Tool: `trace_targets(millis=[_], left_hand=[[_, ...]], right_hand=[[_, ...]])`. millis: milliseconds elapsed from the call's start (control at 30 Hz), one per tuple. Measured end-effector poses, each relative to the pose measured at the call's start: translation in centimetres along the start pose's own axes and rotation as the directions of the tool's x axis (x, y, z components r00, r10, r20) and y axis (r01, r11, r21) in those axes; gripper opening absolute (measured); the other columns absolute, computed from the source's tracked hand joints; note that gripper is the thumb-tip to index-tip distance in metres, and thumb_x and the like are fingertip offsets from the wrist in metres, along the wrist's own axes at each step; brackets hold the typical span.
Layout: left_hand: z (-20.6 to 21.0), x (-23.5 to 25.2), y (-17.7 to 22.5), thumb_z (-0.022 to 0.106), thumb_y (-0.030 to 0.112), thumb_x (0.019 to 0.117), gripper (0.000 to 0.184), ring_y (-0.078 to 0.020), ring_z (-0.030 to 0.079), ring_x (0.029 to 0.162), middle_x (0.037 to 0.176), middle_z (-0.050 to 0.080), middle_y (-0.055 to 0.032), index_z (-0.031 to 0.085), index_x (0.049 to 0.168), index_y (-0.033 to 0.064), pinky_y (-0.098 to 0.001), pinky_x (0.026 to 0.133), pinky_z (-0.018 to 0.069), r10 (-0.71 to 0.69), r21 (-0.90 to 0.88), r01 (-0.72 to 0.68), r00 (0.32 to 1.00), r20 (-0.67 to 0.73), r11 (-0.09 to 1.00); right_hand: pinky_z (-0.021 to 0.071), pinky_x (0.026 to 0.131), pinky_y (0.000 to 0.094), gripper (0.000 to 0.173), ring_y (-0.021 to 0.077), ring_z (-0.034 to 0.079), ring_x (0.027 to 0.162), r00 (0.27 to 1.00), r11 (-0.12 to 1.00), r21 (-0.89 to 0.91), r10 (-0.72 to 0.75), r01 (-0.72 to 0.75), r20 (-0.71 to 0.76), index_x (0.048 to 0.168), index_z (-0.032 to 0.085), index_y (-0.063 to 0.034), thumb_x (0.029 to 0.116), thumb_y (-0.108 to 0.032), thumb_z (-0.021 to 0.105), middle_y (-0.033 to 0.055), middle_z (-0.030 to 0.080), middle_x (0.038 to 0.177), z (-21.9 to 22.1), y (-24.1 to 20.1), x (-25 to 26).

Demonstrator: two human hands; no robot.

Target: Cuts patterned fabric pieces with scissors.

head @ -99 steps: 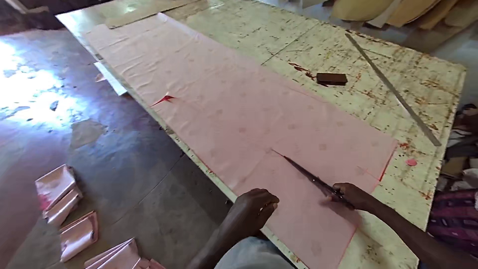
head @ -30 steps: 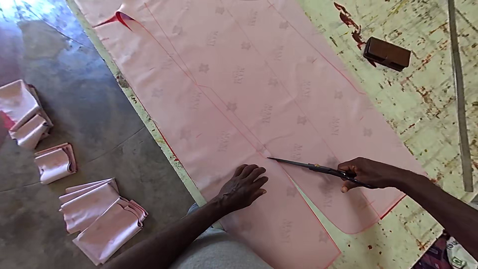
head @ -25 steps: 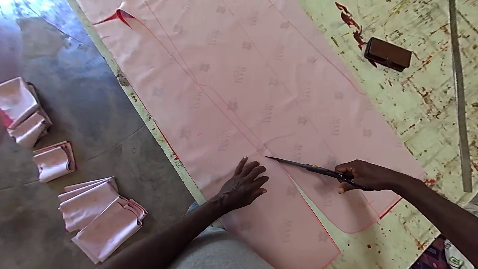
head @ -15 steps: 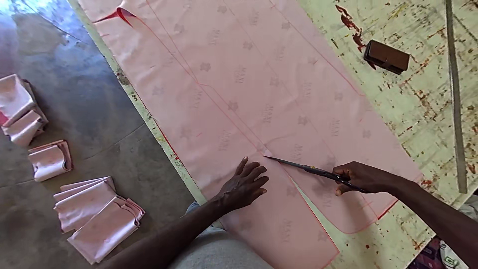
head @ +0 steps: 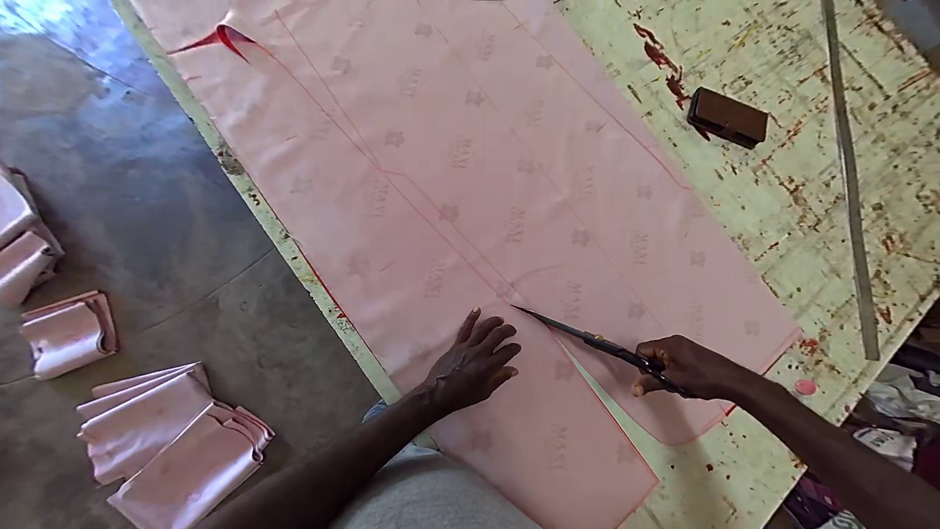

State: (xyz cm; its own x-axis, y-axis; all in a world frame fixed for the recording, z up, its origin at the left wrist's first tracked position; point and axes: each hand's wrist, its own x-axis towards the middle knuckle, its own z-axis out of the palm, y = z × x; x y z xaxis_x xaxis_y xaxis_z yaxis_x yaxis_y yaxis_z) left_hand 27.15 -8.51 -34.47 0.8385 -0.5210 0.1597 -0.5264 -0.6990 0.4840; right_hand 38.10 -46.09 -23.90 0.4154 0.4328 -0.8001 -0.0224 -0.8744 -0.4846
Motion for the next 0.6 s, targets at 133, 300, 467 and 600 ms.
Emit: trace_targets(millis=[133,300,467,600], left_hand=[[-0.4,0.4,0.2,0.057,0.045,0.1013,0.035,-0.0261,0.044,0.143,0.139,0.060,-0.0012,0.072,0.121,0.0209,-0.0594,0.125,0.0208,-0.038,-0.031,0.038,0.999,0.000,0.999],[-1.9,4.5,1.7,0.063,0.026,0.0993,0.037,-0.0302,0.058,0.121,0.126,0.063,-0.0077,0.064,0.136,0.0191,-0.0528,0.105,0.0441,-0.069,0.010,0.068,0.993,0.092,0.998],[-2.5,8.9,3.3,0.065,0.000,0.0898,0.036,-0.0308,0.057,0.115,0.129,0.062,-0.0065,0.068,0.123,0.0142,-0.0461,0.087,0.0477,0.061,0.081,-0.090,0.949,0.310,0.993],[-3.3,7.7,3.6,0.060,0.003,0.0959,0.011,-0.0275,0.062,0.102,0.100,0.065,-0.0077,0.069,0.098,0.0089,-0.0425,0.084,0.0515,0.096,0.061,-0.116,0.958,0.270,0.991]], right_hand=[[0.0462,0.047,0.0283,0.049,0.0122,0.052,0.046,0.995,0.991,0.095,0.087,-0.091,0.051,0.085,0.062,-0.0087,0.0830,-0.054,0.081,0.0027,0.055,0.060,2.2,0.4,-2.5],[0.0434,0.045,0.0259,0.051,0.0107,0.050,0.045,0.979,0.972,0.153,0.162,-0.180,0.122,0.084,0.061,-0.0112,0.0802,-0.058,0.081,0.0009,0.053,0.058,3.8,3.2,-6.3],[0.0428,0.043,0.0247,0.052,0.0098,0.050,0.044,0.973,0.947,0.232,0.198,-0.221,0.119,0.084,0.060,-0.0120,0.0795,-0.060,0.081,0.0004,0.053,0.058,5.6,3.5,-8.6],[0.0424,0.044,0.0246,0.050,0.0088,0.050,0.045,0.981,0.936,0.294,0.186,-0.195,0.058,0.084,0.061,-0.0130,0.0798,-0.059,0.081,-0.0011,0.053,0.059,7.3,3.8,-8.7]])
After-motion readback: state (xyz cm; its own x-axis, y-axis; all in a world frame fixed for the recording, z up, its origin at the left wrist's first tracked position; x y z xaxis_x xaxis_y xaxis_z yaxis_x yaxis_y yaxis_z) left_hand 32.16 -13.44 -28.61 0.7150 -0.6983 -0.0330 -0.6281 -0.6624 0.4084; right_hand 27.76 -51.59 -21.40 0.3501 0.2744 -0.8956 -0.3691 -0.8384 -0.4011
